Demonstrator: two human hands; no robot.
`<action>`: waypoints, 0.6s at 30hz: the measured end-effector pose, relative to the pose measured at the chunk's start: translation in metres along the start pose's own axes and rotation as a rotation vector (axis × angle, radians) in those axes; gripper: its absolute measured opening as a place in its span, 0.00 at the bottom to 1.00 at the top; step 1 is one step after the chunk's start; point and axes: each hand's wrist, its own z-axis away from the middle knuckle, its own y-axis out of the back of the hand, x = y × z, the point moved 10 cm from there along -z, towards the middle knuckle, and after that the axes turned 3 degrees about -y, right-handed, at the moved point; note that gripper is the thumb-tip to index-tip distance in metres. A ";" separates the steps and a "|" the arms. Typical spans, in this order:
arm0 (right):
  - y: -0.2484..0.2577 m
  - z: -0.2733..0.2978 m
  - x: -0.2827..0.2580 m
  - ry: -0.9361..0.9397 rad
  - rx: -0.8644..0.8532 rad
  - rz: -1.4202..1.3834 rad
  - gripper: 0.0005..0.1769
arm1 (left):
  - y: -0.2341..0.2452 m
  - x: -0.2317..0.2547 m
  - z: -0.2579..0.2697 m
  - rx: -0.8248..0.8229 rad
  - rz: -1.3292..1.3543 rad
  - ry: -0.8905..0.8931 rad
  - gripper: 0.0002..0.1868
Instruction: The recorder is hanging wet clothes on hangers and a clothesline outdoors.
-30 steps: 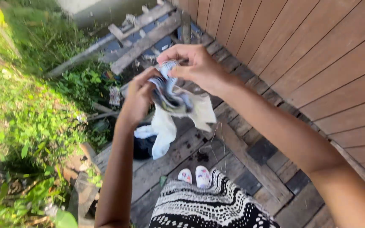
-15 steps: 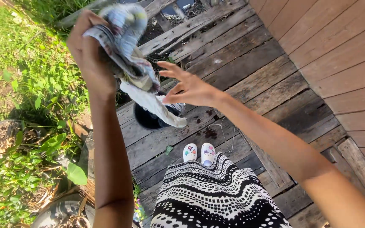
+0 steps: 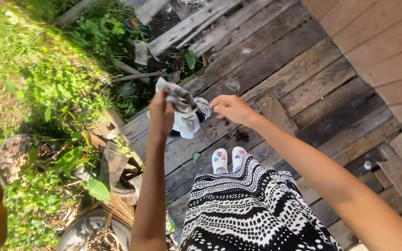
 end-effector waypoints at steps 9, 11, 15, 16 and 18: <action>0.118 0.093 0.263 -0.425 0.623 -0.366 0.12 | -0.174 -0.070 0.066 -0.211 -0.178 0.027 0.15; 0.117 0.094 0.317 -0.435 0.702 -0.380 0.11 | -0.212 -0.087 0.070 -0.263 -0.219 0.141 0.15; 0.091 0.071 0.442 -0.590 0.748 -0.367 0.11 | -0.282 -0.134 0.080 -0.244 -0.251 0.042 0.16; 0.088 0.059 0.476 -0.562 0.774 -0.325 0.11 | -0.296 -0.148 0.081 -0.203 -0.240 0.016 0.16; 0.090 0.032 0.543 -0.525 0.807 -0.277 0.11 | -0.329 -0.177 0.080 -0.155 -0.221 -0.017 0.17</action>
